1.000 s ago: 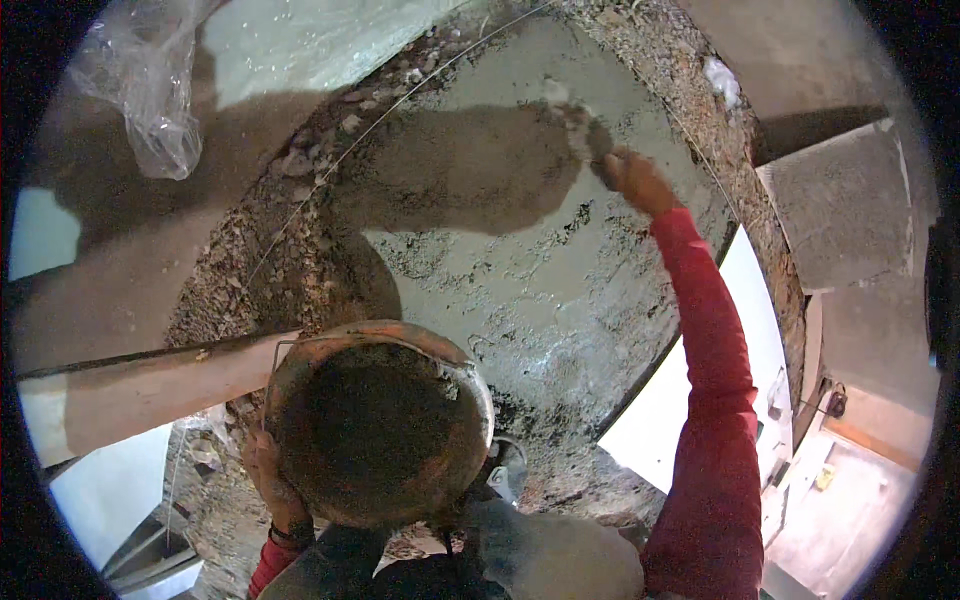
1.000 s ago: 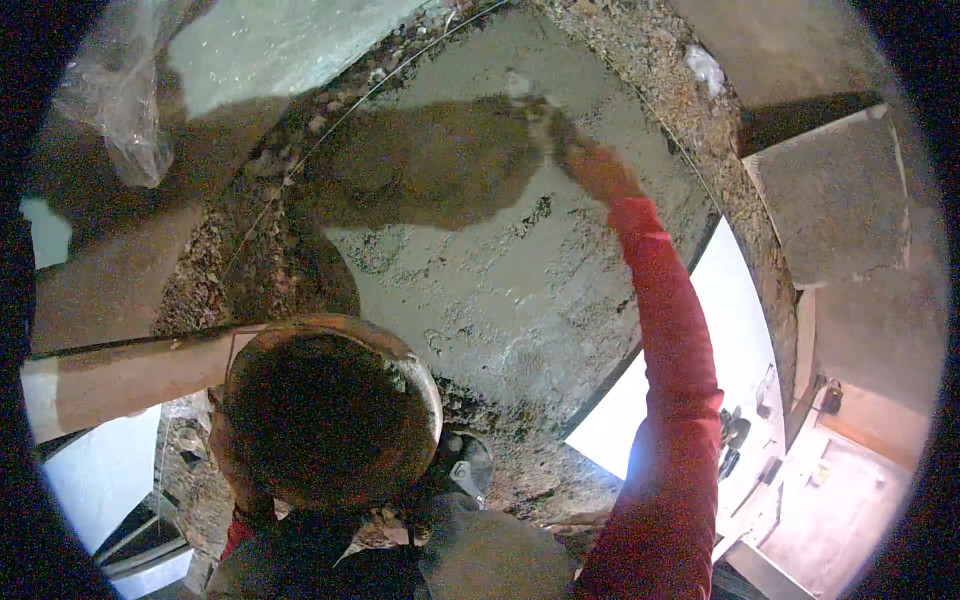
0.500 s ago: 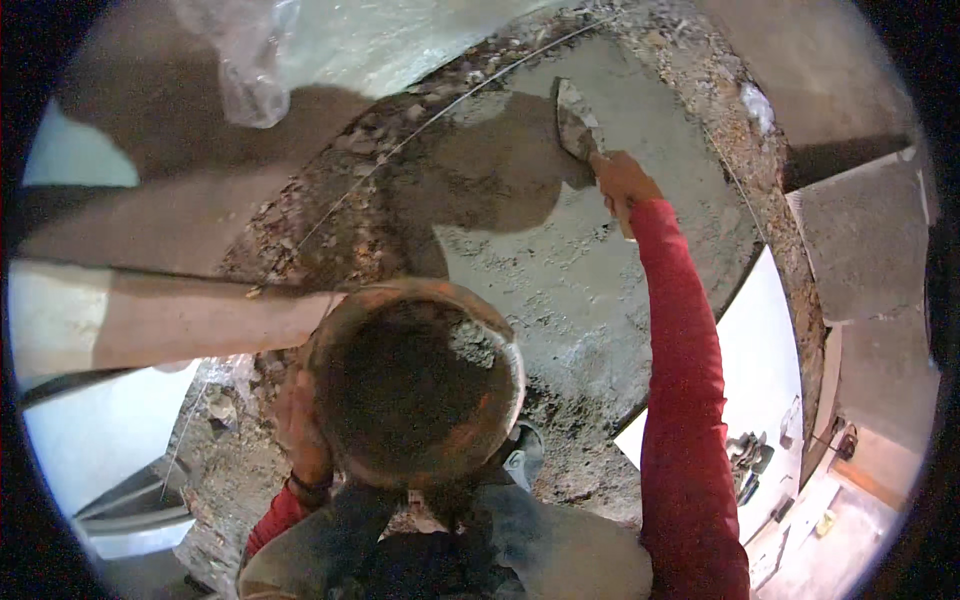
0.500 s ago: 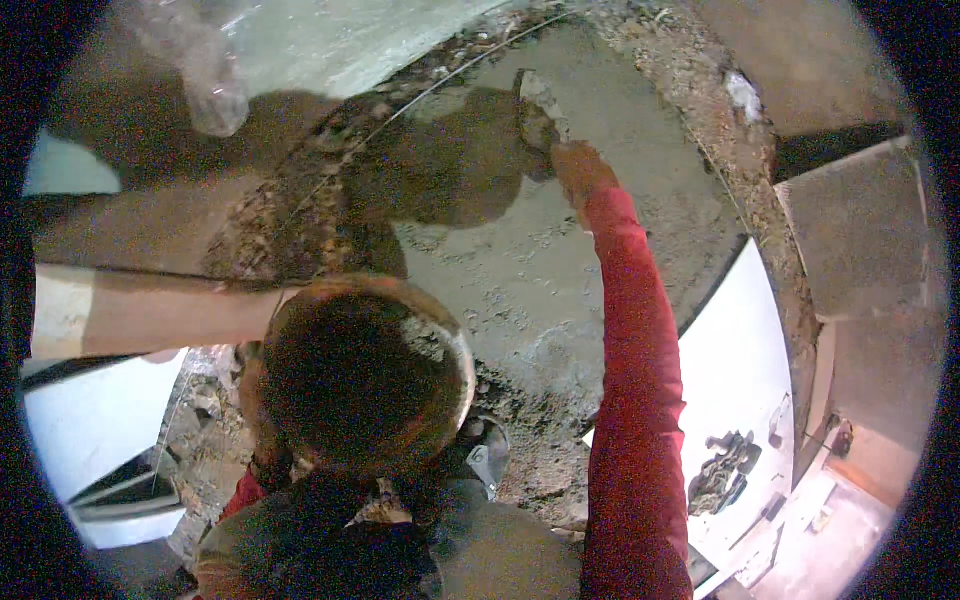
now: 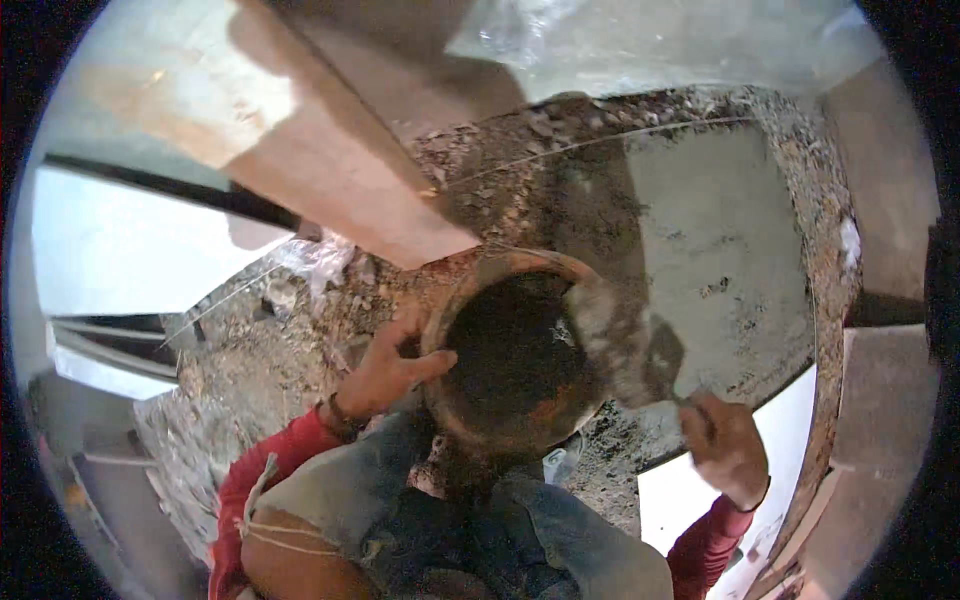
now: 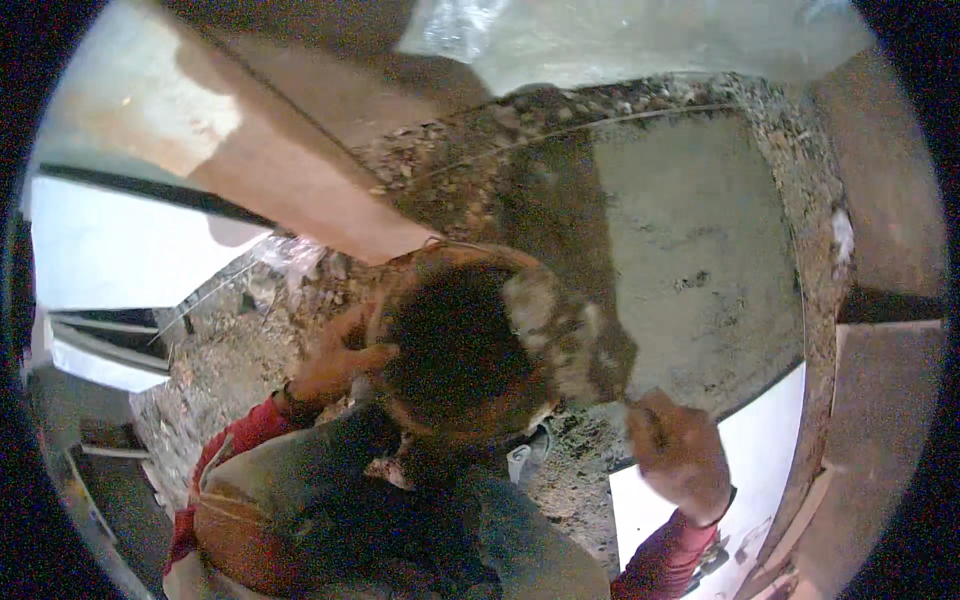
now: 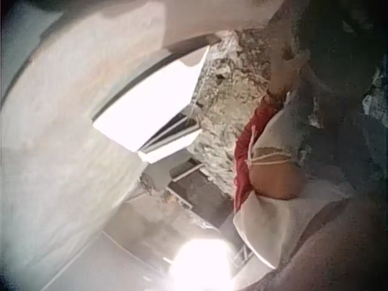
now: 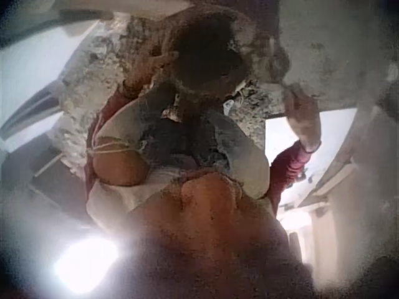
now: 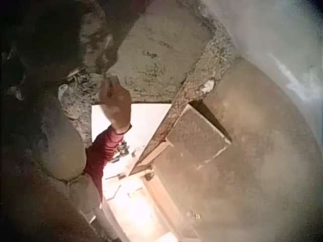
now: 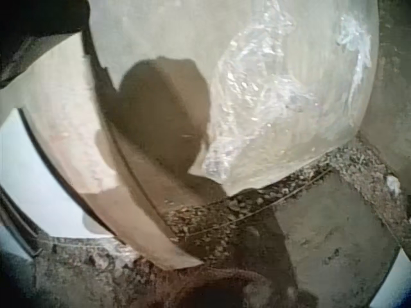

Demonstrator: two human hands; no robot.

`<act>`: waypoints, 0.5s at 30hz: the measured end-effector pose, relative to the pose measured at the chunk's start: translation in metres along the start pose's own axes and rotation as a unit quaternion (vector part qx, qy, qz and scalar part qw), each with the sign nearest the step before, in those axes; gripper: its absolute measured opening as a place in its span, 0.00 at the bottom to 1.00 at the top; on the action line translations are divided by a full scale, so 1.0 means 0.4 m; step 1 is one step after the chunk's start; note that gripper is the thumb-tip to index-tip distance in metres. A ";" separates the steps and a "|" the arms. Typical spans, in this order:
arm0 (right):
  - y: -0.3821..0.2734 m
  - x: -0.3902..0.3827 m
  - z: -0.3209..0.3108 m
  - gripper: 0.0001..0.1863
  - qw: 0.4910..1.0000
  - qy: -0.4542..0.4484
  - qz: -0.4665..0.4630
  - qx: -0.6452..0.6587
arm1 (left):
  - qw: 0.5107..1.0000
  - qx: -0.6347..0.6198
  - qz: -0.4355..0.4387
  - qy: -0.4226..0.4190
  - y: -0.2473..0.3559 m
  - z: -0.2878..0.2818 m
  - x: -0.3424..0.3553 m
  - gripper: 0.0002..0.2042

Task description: The person applies a layer of wet mortar to the floor using a trowel, spreads it out to create a level base, and then carefully places a large white tile over the mortar. The person presses the tile down by hand and uses a rubber mallet to tap and level it into position.

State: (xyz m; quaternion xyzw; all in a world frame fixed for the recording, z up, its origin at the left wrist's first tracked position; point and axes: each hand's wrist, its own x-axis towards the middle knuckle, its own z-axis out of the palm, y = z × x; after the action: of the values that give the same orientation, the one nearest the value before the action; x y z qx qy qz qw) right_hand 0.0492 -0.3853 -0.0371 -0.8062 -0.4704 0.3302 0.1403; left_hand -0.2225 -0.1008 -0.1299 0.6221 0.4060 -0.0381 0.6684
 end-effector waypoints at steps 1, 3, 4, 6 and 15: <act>-0.049 0.024 0.016 0.06 1.000 0.011 -0.015 -0.024 | 0.996 0.026 0.080 0.026 -0.012 -0.001 -0.006 0.15; -0.139 0.079 0.043 0.05 0.997 0.017 -0.066 -0.042 | 0.994 -0.012 0.092 0.051 -0.047 -0.006 -0.024 0.14; -0.172 0.107 0.050 0.05 0.985 0.053 -0.152 -0.070 | 0.994 -0.094 0.054 0.034 -0.069 -0.015 -0.037 0.13; -0.223 0.140 0.038 0.06 0.956 0.093 -0.262 -0.094 | 0.979 -0.183 0.029 0.088 -0.113 -0.046 -0.077 0.12; -0.288 0.282 -0.049 0.06 0.960 0.221 -0.141 0.098 | 0.859 -0.377 0.081 0.337 -0.251 -0.197 -0.410 0.11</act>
State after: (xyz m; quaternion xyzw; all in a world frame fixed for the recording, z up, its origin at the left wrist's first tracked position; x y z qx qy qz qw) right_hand 0.0241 -0.2279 -0.0059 -0.7670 -0.5017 0.1647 0.3645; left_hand -0.4266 -0.1294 -0.1052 0.3277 0.5383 0.3841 0.6747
